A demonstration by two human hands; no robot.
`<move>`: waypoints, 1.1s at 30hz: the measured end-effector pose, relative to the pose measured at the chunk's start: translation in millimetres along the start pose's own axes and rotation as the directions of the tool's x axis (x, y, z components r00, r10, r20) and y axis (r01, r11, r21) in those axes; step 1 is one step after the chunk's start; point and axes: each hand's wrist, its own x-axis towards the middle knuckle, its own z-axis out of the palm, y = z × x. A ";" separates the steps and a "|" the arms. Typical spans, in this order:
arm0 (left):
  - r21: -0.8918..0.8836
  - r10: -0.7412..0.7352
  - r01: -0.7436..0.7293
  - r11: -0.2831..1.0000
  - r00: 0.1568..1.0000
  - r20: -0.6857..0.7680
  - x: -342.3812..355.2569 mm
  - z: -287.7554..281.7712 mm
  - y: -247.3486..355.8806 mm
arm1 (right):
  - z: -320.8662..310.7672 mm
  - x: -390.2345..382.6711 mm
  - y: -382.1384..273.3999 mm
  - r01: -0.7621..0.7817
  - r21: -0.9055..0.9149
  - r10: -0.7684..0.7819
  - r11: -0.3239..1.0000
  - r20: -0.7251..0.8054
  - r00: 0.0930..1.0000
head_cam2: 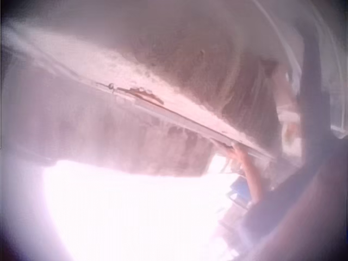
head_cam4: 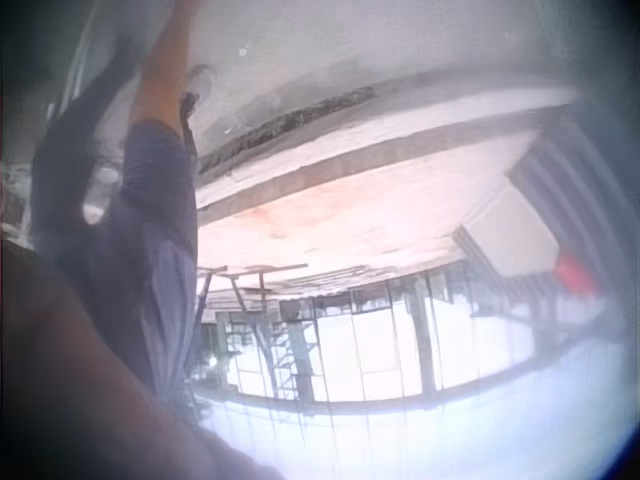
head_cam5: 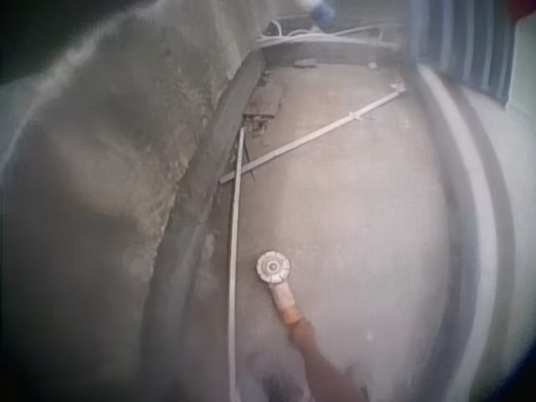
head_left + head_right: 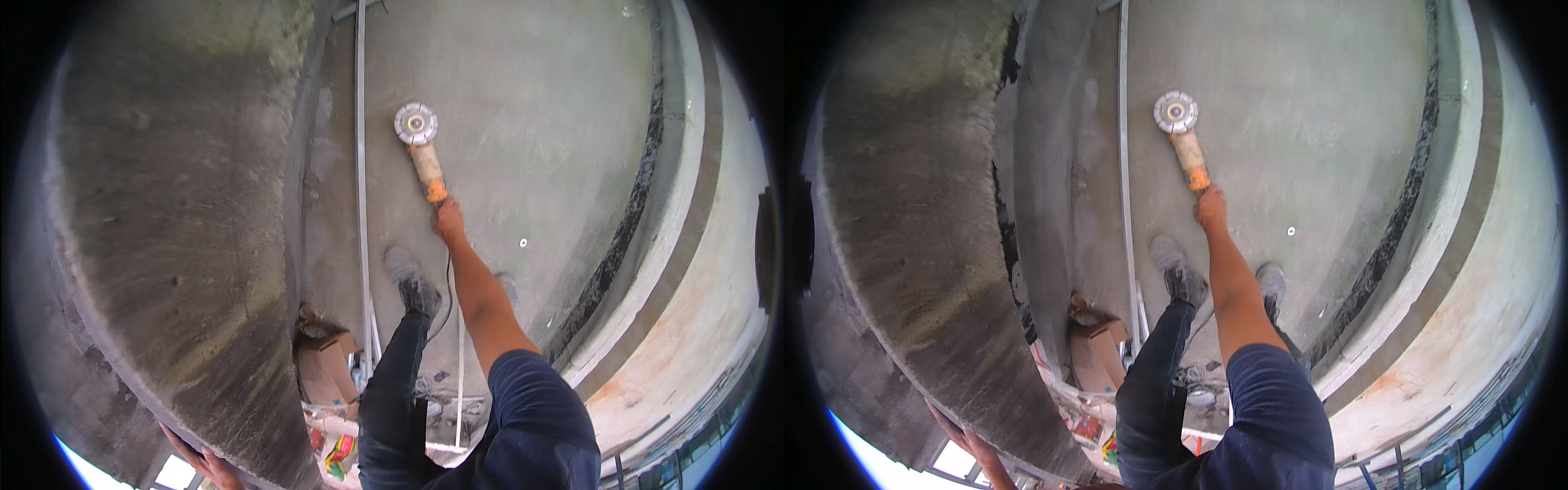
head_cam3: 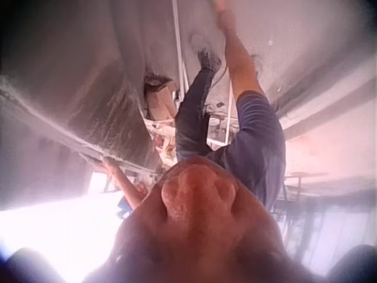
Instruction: The person uses a spirit level to check the vertical alignment of a concrete wall, then uses an angle grinder to cut a long stone slab into smaller pieces. The person handles the slab and grinder with both hands while another worker mixes cement nearby.
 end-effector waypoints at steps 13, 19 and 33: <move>0.072 0.131 -0.132 0.989 0.991 0.013 3.6 -23.7 30.6 | -178.1 -279.5 -103.9 -0.222 0.473 0.121 0.852 0.234 0.965; 0.077 0.125 -0.118 0.990 0.988 -0.088 -2.5 -17.3 23.8 | -293.1 -480.2 -106.8 -0.284 0.490 0.224 0.824 0.178 0.958; -0.138 0.038 -0.039 0.990 0.999 -0.010 4.3 -37.7 14.7 | -401.4 -630.4 -260.3 0.193 0.661 0.082 0.725 -0.362 0.929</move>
